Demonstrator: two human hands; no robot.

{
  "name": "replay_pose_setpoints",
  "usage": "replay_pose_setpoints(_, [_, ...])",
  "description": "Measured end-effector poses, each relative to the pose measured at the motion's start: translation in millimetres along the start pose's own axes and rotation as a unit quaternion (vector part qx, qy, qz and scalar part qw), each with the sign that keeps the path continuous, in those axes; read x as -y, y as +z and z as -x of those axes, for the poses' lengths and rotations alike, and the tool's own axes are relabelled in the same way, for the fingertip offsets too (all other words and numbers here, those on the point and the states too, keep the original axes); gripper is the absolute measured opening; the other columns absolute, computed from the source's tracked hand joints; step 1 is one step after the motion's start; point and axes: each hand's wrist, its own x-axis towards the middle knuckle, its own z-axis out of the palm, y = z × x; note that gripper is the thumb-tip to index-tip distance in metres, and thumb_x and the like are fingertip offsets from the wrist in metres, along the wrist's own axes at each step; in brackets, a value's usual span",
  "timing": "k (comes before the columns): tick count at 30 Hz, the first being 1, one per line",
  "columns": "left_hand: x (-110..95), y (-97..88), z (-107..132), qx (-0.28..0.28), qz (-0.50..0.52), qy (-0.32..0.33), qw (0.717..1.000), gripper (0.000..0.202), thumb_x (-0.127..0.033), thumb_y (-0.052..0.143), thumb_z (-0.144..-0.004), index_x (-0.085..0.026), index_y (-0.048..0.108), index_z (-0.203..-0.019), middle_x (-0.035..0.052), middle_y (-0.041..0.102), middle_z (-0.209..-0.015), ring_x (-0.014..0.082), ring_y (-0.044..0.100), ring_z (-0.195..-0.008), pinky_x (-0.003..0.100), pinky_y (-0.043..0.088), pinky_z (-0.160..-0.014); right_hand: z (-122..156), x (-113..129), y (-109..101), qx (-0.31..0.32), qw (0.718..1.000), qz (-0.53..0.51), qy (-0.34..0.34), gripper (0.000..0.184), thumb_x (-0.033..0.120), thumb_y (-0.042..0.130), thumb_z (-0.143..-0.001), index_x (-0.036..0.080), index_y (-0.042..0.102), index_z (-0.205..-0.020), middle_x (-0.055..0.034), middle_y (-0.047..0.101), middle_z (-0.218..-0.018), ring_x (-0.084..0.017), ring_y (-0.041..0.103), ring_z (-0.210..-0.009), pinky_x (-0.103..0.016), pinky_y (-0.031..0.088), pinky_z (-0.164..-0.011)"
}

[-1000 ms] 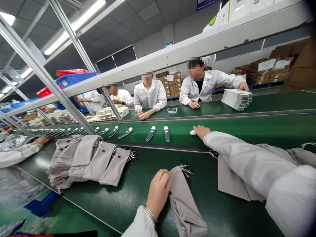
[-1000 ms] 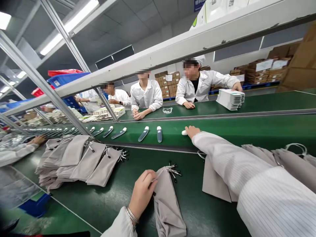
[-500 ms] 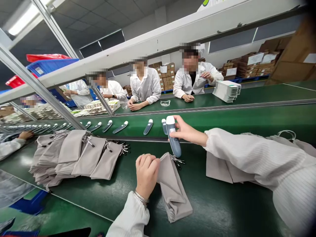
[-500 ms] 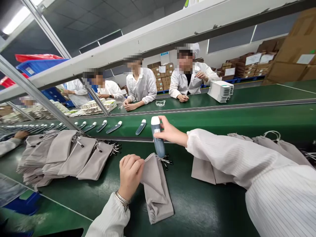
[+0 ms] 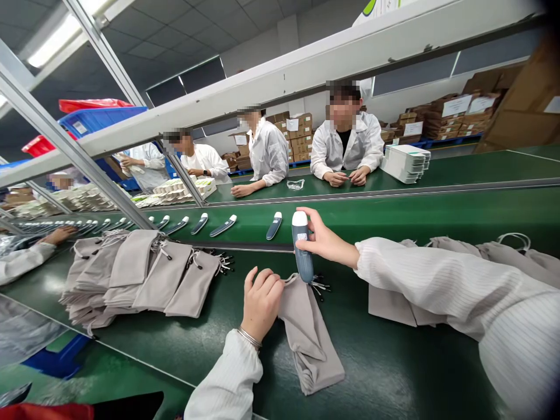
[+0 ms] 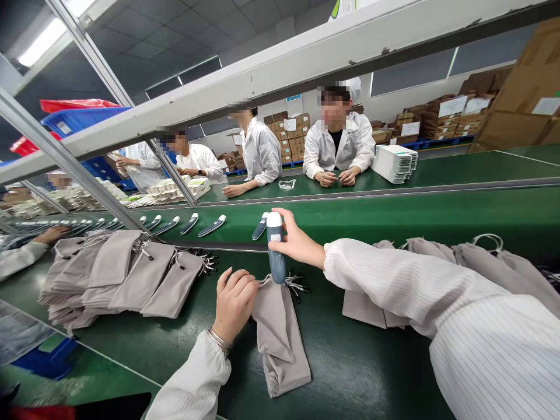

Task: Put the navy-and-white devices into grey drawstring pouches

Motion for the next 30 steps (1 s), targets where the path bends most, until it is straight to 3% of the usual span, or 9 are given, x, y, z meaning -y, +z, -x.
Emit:
replay_pose_setpoints(5, [0.2, -9.3, -8.3, 0.054, 0.157, -0.047, 0.985, 0.018, -0.008, 0.047, -0.095, -0.021, 0.055, -0.085, -0.002, 0.071, -0.091, 0.0162, 0.061, -0.093, 0.038, 0.035, -0.092, -4.3, 0.7, 9.7, -0.027, 0.998, -0.053, -0.033, 0.082, 0.018, 0.068, -0.077, 0.034, 0.022, -0.143, -0.0052, 0.048, -0.12, -0.016, 0.063, -0.09, -0.04, 0.06, -0.083])
replay_pose_setpoints(10, [-10.0, -23.6, -21.5, 0.072, 0.4, -0.187, 0.894, 0.018, -0.018, 0.057, -0.091, -0.02, 0.049, -0.075, -0.0013, 0.052, -0.079, 0.0133, 0.049, -0.074, 0.027, 0.037, -0.068, -5.1, 5.5, 17.9, -0.046, 0.995, -0.073, -0.056, 0.082, 0.019, 0.069, -0.078, 0.036, 0.022, -0.142, -0.0066, 0.046, -0.127, -0.015, 0.064, -0.086, -0.041, 0.061, -0.08])
replay_pose_setpoints(16, [-21.0, -31.0, -39.5, 0.037, 0.481, -0.277, 0.831, 0.02, -0.02, 0.066, -0.083, -0.019, 0.051, -0.07, -0.0009, 0.048, -0.08, 0.013, 0.046, -0.074, 0.025, 0.035, -0.066, -0.6, 11.5, 20.3, -0.025, 0.995, -0.034, -0.09, 0.07, 0.024, 0.068, -0.082, 0.032, 0.03, -0.139, -0.0054, 0.051, -0.125, -0.015, 0.063, -0.09, -0.036, 0.057, -0.083])
replay_pose_setpoints(19, [-22.9, -30.5, -49.2, -0.033, 0.503, -0.301, 0.809, 0.02, -0.024, 0.069, -0.081, -0.019, 0.053, -0.071, 0.0011, 0.052, -0.089, 0.0146, 0.051, -0.086, 0.024, 0.04, -0.075, 5.3, 22.0, 16.8, 0.03, 0.993, 0.049, -0.098, 0.033, 0.034, 0.055, -0.094, 0.025, 0.054, -0.126, -0.0054, 0.059, -0.118, -0.018, 0.062, -0.097, -0.037, 0.053, -0.089])
replay_pose_setpoints(20, [-23.5, -30.0, -52.2, -0.066, 0.506, -0.315, 0.8, 0.02, -0.026, 0.071, -0.081, -0.02, 0.054, -0.072, 0.0016, 0.053, -0.092, 0.0154, 0.052, -0.091, 0.024, 0.042, -0.08, 8.2, 26.1, 15.7, 0.059, 0.99, 0.084, -0.096, 0.028, 0.037, 0.047, -0.098, 0.022, 0.062, -0.116, -0.006, 0.062, -0.113, -0.019, 0.062, -0.1, -0.037, 0.051, -0.093])
replay_pose_setpoints(22, [-24.9, -29.0, -56.8, -0.119, 0.505, -0.344, 0.782, 0.023, -0.031, 0.073, -0.08, -0.02, 0.054, -0.072, 0.0026, 0.054, -0.098, 0.0172, 0.053, -0.101, 0.025, 0.043, -0.086, 15.0, 33.8, 14.0, 0.113, 0.98, 0.141, -0.085, 0.039, 0.039, 0.037, -0.102, 0.019, 0.07, -0.104, -0.0074, 0.065, -0.109, -0.021, 0.061, -0.106, -0.038, 0.045, -0.1])
replay_pose_setpoints(25, [-25.4, -30.1, -58.6, -0.124, 0.499, -0.358, 0.779, 0.028, -0.036, 0.077, -0.076, -0.018, 0.057, -0.07, 0.0052, 0.057, -0.102, 0.0203, 0.054, -0.108, 0.026, 0.046, -0.086, 27.5, 41.9, 9.7, 0.151, 0.964, 0.216, -0.042, 0.038, 0.034, 0.044, -0.099, 0.02, 0.058, -0.131, -0.0084, 0.066, -0.111, -0.021, 0.062, -0.102, -0.037, 0.047, -0.093])
replay_pose_setpoints(27, [-23.2, -35.0, -56.6, -0.097, 0.509, -0.363, 0.774, 0.03, -0.038, 0.08, -0.072, -0.017, 0.059, -0.069, 0.0056, 0.058, -0.1, 0.0177, 0.057, -0.096, 0.023, 0.047, -0.075, 37.4, 46.0, 2.5, 0.176, 0.94, 0.293, -0.015, 0.048, 0.028, 0.048, -0.096, 0.018, 0.045, -0.143, -0.0084, 0.067, -0.103, -0.021, 0.063, -0.091, -0.034, 0.049, -0.079])
replay_pose_setpoints(30, [-16.7, -49.0, -51.5, -0.108, 0.545, -0.411, 0.723, 0.034, -0.041, 0.083, -0.069, -0.017, 0.059, -0.073, -0.0003, 0.054, -0.083, 0.0053, 0.045, -0.059, 0.017, 0.036, -0.049, 55.2, 56.0, -17.0, 0.247, 0.891, 0.38, -0.024, 0.028, 0.024, 0.042, -0.098, 0.017, 0.062, -0.116, -0.0062, 0.068, -0.089, -0.018, 0.061, -0.076, -0.03, 0.045, -0.07])
